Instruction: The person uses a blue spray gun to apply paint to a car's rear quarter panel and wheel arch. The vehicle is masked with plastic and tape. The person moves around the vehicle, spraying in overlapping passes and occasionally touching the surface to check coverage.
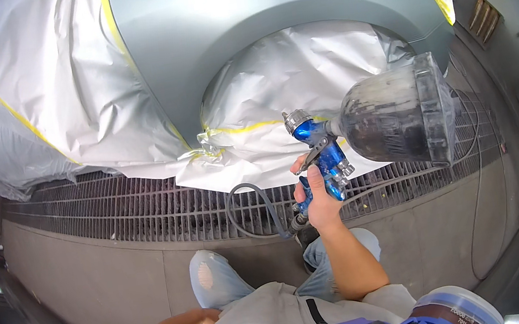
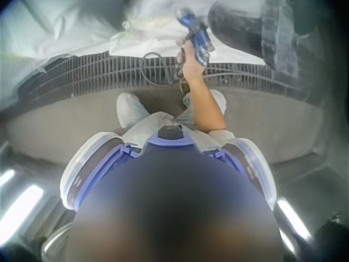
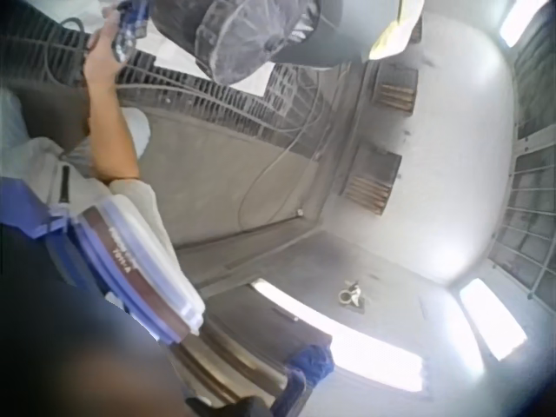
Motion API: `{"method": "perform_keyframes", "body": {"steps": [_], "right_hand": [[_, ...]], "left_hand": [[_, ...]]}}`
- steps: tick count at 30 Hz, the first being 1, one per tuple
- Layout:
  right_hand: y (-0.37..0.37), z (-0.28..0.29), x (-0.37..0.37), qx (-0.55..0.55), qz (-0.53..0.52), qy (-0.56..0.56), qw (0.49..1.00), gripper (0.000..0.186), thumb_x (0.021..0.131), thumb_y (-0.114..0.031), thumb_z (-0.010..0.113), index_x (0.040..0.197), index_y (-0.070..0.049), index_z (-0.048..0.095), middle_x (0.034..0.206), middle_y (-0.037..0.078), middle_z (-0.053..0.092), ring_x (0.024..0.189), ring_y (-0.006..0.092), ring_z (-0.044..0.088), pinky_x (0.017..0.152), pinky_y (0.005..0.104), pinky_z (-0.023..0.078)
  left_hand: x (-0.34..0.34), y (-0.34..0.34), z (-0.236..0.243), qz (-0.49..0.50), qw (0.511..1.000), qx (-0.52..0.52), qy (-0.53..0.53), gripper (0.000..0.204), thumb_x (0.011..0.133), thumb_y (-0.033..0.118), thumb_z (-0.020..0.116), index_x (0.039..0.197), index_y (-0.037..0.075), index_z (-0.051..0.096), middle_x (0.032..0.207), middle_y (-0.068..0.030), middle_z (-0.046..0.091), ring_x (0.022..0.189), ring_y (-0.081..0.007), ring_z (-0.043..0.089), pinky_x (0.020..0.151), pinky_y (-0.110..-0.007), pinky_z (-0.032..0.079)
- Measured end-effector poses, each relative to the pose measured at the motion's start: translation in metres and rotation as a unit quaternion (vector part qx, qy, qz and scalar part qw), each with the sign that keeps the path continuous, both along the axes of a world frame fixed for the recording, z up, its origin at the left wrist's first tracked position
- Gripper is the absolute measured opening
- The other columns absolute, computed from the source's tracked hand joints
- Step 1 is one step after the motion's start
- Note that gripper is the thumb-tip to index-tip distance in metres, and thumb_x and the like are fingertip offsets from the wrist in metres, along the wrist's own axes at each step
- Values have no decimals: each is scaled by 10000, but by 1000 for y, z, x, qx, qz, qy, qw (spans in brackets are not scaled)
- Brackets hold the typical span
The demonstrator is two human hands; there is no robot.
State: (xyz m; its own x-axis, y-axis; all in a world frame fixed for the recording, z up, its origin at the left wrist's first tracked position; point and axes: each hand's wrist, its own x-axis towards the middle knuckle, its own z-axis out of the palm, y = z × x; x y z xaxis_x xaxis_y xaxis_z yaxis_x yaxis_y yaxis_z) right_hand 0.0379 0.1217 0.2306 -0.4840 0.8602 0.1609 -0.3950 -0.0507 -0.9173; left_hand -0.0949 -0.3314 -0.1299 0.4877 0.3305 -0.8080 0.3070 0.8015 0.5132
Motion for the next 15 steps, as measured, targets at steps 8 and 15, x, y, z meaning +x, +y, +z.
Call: {"method": "perform_keyframes", "body": {"steps": [8, 15], "right_hand": [[-2, -3, -3, 12, 25, -34, 999, 247, 931, -267, 482, 994, -30, 515, 885, 73, 584, 475, 77, 448, 422, 210, 364], [4, -3, 0, -6, 1, -1, 1000, 256, 935, -266, 490, 1040, -38, 534, 899, 47, 597, 479, 67, 443, 426, 200, 355]], "left_hand": [[16, -9, -12, 8, 1000, 2, -14, 306, 742, 306, 609, 942, 78, 656, 695, -99, 627, 564, -178, 599, 544, -328, 491], [18, -10, -14, 5, 1000, 13, -21, 356, 748, 318, 618, 1005, 72, 644, 720, -110, 623, 561, -181, 596, 535, -332, 492]]}}
